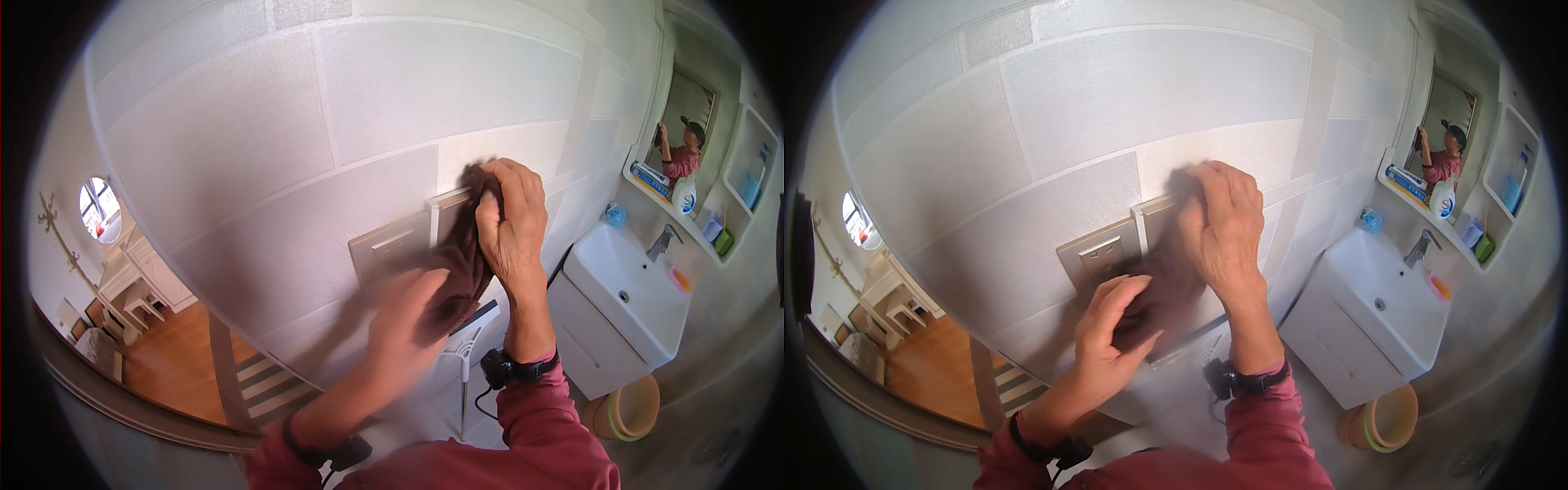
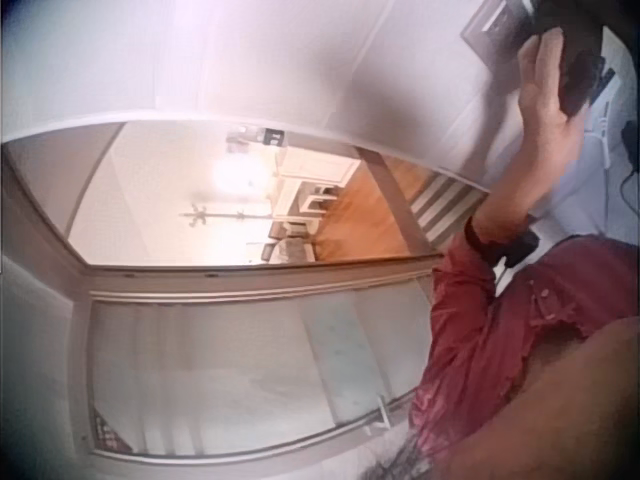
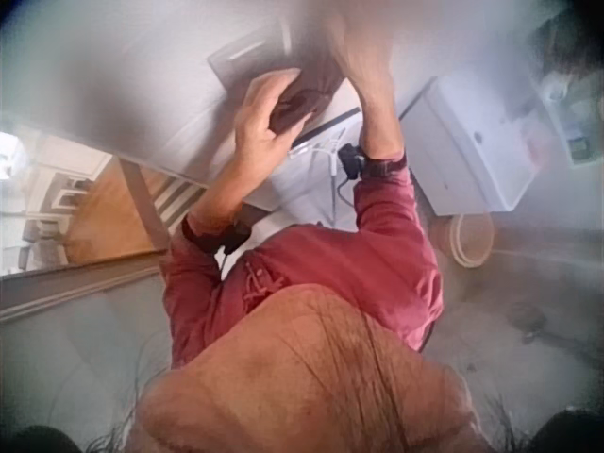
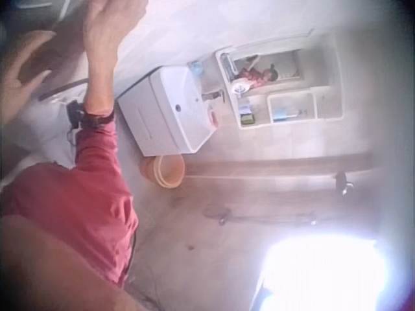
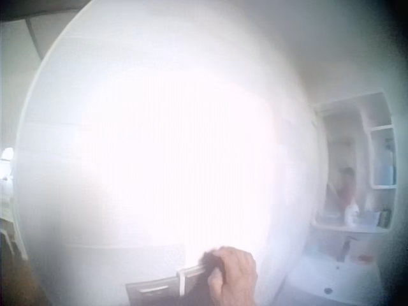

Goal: The person wipes the bathroom door frame, toilet tank, towel rack, shower door, and wall switch plate using a dark cloth. They move items like a tissue box to access surfaces and wipe multiple fixtures in sequence.

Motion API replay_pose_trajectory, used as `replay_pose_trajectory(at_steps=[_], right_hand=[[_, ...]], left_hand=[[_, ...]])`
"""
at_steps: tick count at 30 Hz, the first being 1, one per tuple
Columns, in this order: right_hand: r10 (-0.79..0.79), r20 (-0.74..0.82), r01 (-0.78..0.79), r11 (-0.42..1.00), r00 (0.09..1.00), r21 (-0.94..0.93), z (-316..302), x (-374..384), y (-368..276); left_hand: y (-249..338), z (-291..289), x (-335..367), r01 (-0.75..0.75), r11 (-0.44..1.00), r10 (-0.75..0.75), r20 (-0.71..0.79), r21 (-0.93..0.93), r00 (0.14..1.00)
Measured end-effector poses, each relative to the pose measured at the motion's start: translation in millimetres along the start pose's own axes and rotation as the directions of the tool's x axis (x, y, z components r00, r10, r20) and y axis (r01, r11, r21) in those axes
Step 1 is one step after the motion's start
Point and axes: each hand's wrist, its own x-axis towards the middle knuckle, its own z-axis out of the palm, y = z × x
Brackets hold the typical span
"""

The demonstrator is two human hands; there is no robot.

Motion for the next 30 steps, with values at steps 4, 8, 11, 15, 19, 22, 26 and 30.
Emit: replay_pose_trajectory(at_steps=[4, 8, 11, 15, 19, 22, 26, 30], right_hand=[[0.101, -0.070, -0.101, 0.995, 0.992, -0.003, 5, -9, 6], [-0.056, -0.096, 0.055, 0.998, 0.994, -0.015, 16, -14, -8], [-0.074, -0.080, 0.075, 0.997, 0.994, 0.010, 20, -15, -28], [-0.088, -0.080, 0.087, 0.996, 0.993, -0.014, 27, -17, -58], [-0.096, 0.029, 0.097, 0.995, 0.995, -0.016, 27, -27, -90], [-0.112, -0.018, 0.113, 0.992, 0.994, 0.057, 32, -30, -109], [-0.159, 0.067, 0.137, 0.957, 0.985, 0.257, 35, -30, -128], [-0.236, 0.038, 0.224, 0.953, 0.971, 0.204, 23, -25, -117]], left_hand=[[-2, 7, -2, 0.032, 0.996, -0.031, 0.015, -0.083, 0.999], [-3, -1, -13, 0.034, 0.999, -0.034, -0.013, -0.041, 0.999], [-1, -15, -24, 0.030, 0.999, -0.032, -0.071, -0.029, 0.997], [5, -40, -40, -0.015, 1.000, 0.017, -0.092, 0.023, 0.996], [14, -69, -59, 0.054, 0.996, -0.050, -0.051, 0.076, 0.997], [20, -83, -72, 0.087, 0.986, -0.080, -0.049, 0.142, 0.996], [27, -89, -81, 0.121, 0.983, -0.112, -0.068, 0.138, 0.991], [30, -83, -78, 0.093, 0.993, -0.090, -0.050, 0.077, 0.995]])
